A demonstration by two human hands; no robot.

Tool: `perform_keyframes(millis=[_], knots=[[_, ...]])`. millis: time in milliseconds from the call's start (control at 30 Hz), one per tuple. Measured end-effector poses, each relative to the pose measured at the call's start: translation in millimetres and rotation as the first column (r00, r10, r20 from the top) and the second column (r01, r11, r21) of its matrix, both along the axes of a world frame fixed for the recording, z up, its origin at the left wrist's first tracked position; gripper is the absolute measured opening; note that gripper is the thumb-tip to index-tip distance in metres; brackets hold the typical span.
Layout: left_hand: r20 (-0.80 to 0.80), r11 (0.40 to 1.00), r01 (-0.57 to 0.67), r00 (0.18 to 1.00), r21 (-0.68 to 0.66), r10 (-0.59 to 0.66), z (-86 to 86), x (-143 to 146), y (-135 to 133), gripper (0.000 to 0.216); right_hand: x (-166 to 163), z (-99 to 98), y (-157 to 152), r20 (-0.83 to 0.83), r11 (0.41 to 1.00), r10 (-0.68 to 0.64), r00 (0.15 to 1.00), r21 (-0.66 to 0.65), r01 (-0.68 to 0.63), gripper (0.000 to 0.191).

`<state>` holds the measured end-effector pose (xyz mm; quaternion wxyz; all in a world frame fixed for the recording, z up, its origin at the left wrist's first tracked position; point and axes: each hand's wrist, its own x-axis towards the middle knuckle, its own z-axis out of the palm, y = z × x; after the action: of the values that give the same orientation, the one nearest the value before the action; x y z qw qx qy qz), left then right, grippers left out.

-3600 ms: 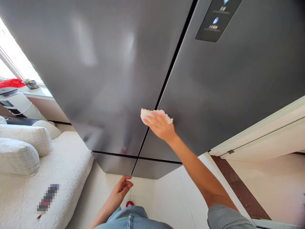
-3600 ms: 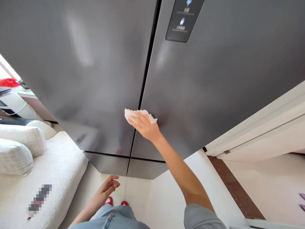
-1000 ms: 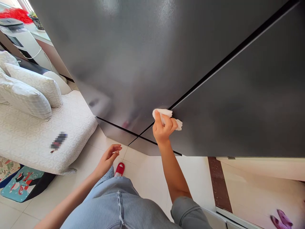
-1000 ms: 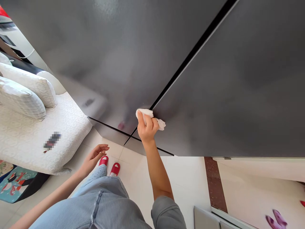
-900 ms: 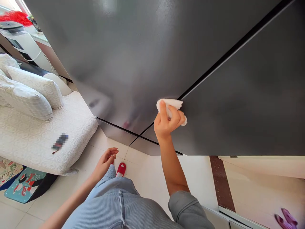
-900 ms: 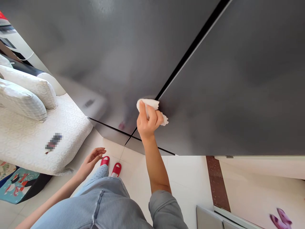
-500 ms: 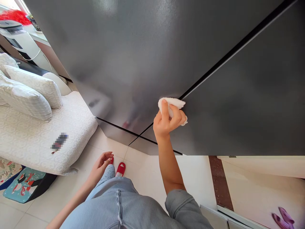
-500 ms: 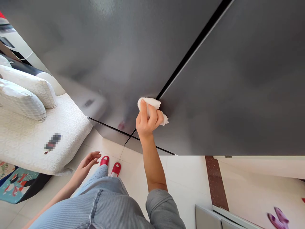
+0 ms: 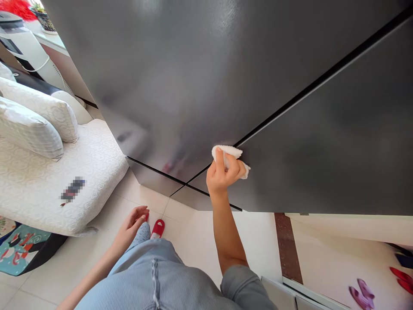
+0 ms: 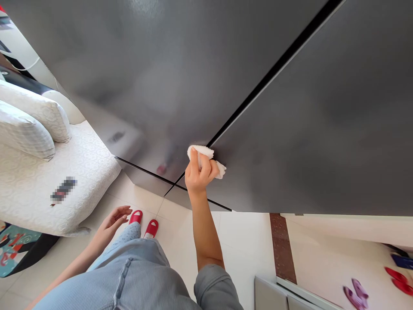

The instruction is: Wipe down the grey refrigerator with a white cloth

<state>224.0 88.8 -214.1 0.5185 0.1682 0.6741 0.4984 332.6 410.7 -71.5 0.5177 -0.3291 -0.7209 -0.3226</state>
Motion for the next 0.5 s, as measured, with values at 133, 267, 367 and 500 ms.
perform_keyframes(millis=[133,267,367,500], knots=[[-0.427,0.939,0.289,0.885,0.187,-0.187,43.7,-9,52,0.041,-8,3.3,8,-0.133,0.992,-0.056,0.990,-0.124,0.039,0.043],[-0.898,0.744,0.546,0.405,0.386,0.169,121.6,-20,143,0.041,9,-4.1,10,-0.090,0.956,-0.029,0.996,-0.293,0.001,0.053],[-0.940,0.716,0.623,0.096,0.314,0.329,162.9,-20,197,0.048,32,-15.7,6,-0.053,0.966,-0.044,0.998,-0.256,0.029,0.055],[-0.949,0.771,0.610,-0.096,0.182,0.300,172.3,-13,226,0.054,43,-25.8,6,-0.021,0.995,-0.064,0.998,-0.078,0.062,0.048]])
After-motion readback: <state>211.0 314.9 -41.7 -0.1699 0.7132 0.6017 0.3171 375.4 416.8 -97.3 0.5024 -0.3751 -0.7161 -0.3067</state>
